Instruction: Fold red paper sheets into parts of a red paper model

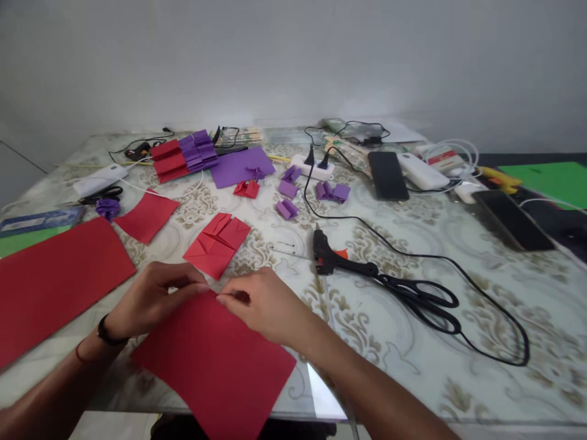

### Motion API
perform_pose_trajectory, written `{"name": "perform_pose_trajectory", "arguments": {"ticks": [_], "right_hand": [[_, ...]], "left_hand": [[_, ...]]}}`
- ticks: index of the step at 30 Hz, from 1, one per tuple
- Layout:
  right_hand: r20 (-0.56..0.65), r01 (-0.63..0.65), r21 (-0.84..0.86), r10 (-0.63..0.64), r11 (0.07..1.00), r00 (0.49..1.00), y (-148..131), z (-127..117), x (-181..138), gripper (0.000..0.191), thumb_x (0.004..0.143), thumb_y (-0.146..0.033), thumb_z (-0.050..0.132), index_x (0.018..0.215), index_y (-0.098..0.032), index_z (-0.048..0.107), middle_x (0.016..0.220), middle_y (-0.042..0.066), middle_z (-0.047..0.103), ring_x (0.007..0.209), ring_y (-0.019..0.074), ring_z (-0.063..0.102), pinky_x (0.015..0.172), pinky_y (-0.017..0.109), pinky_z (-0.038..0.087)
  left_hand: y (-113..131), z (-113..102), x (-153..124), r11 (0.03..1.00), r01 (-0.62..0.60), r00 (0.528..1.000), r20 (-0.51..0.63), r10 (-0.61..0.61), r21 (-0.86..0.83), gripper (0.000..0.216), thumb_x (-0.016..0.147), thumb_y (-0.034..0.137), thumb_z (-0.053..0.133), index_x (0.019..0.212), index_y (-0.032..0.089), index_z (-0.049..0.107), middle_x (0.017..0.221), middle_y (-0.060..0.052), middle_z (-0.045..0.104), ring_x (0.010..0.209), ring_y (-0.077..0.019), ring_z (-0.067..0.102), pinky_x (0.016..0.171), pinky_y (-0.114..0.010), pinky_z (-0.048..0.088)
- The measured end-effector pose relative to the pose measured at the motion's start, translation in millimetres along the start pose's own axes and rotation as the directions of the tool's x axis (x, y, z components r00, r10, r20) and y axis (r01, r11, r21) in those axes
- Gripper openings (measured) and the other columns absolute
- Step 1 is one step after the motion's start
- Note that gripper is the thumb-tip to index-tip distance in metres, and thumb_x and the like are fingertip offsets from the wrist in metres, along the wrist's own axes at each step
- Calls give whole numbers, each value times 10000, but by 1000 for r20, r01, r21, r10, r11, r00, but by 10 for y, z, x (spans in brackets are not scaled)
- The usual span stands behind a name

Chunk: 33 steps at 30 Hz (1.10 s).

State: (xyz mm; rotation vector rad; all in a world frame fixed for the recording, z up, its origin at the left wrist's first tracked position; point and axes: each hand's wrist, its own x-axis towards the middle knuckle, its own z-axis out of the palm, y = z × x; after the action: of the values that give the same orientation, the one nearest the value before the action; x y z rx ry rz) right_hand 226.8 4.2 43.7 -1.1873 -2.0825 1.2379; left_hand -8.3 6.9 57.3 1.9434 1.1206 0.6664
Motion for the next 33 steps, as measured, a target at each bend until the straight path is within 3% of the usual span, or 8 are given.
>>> {"name": "perform_pose_trajectory", "arguments": {"ticks": [10, 14, 17, 20, 25, 27, 30, 33], "right_hand": [[166, -14, -64, 24, 998, 986, 56, -293, -442, 171, 883, -150, 627, 771, -205, 744, 693, -38, 732, 644, 106, 647, 645, 218, 456], [224, -15, -233, 69, 972, 972, 148, -517, -638, 155, 884, -169, 648, 771, -226, 738, 675, -33, 714, 622, 133, 628, 624, 258, 437], [47, -49, -249, 63, 967, 997, 88, -584, -618, 167, 966, -269, 614, 876, -254, 754, 815, -9, 770, 730, 168, 694, 681, 284, 481], [-158, -50, -143, 27, 988, 987, -73, -438, -464, 144, 981, -304, 614, 991, -252, 748, 1040, 33, 800, 948, 209, 726, 824, 319, 529], [-68, 9, 46, -6, 999, 998, -293, -113, -207, 76, 890, -176, 693, 858, -228, 738, 880, -19, 771, 831, 151, 691, 781, 264, 507], [-53, 7, 99, -2, 995, 999, -327, -69, -168, 116, 858, -122, 681, 803, -216, 722, 801, -33, 738, 763, 133, 663, 726, 242, 491], [-27, 18, 124, -15, 992, 1000, -349, -51, -154, 134, 804, -78, 676, 761, -203, 697, 736, -44, 690, 705, 122, 624, 689, 234, 472], [7, 56, 120, -57, 991, 998, -365, -28, -152, 159, 764, -42, 661, 737, -198, 676, 723, -46, 659, 679, 117, 598, 663, 231, 453]], "left_hand": [[-69, -531, -350, 992, 126, 933, -340, -120, -6, 180, 883, 353, 766, 800, 193, 778, 728, -8, 747, 610, -128, 647, 524, -171, 479], [-138, -338, -536, 968, 243, 921, -300, -249, -58, 280, 925, 442, 717, 834, 179, 743, 638, 9, 684, 535, -114, 583, 452, -165, 404], [-129, -73, -604, 960, 273, 904, -321, -281, -71, 302, 976, 466, 650, 884, 184, 705, 686, 8, 688, 582, -127, 609, 489, -178, 427], [-43, 144, -599, 966, 253, 910, -326, -255, -48, 284, 984, 457, 636, 906, 191, 699, 747, -12, 727, 635, -159, 660, 549, -215, 483], [119, 228, -521, 983, 177, 923, -341, -180, -38, 205, 990, 358, 618, 876, 205, 690, 780, -8, 738, 648, -149, 671, 601, -217, 509], [151, 184, -492, 986, 158, 938, -305, -167, -53, 200, 999, 363, 614, 919, 205, 707, 808, -11, 752, 657, -147, 679, 594, -214, 508], [194, 101, -439, 989, 141, 982, -118, -145, -39, 210, 961, 387, 700, 1070, 219, 763, 923, -26, 807, 724, -157, 711, 642, -221, 534], [256, 61, -376, 996, 86, 996, 11, -86, 30, 162, 943, 345, 737, 1025, 236, 824, 861, -4, 819, 643, -123, 649, 642, -212, 511]]}}
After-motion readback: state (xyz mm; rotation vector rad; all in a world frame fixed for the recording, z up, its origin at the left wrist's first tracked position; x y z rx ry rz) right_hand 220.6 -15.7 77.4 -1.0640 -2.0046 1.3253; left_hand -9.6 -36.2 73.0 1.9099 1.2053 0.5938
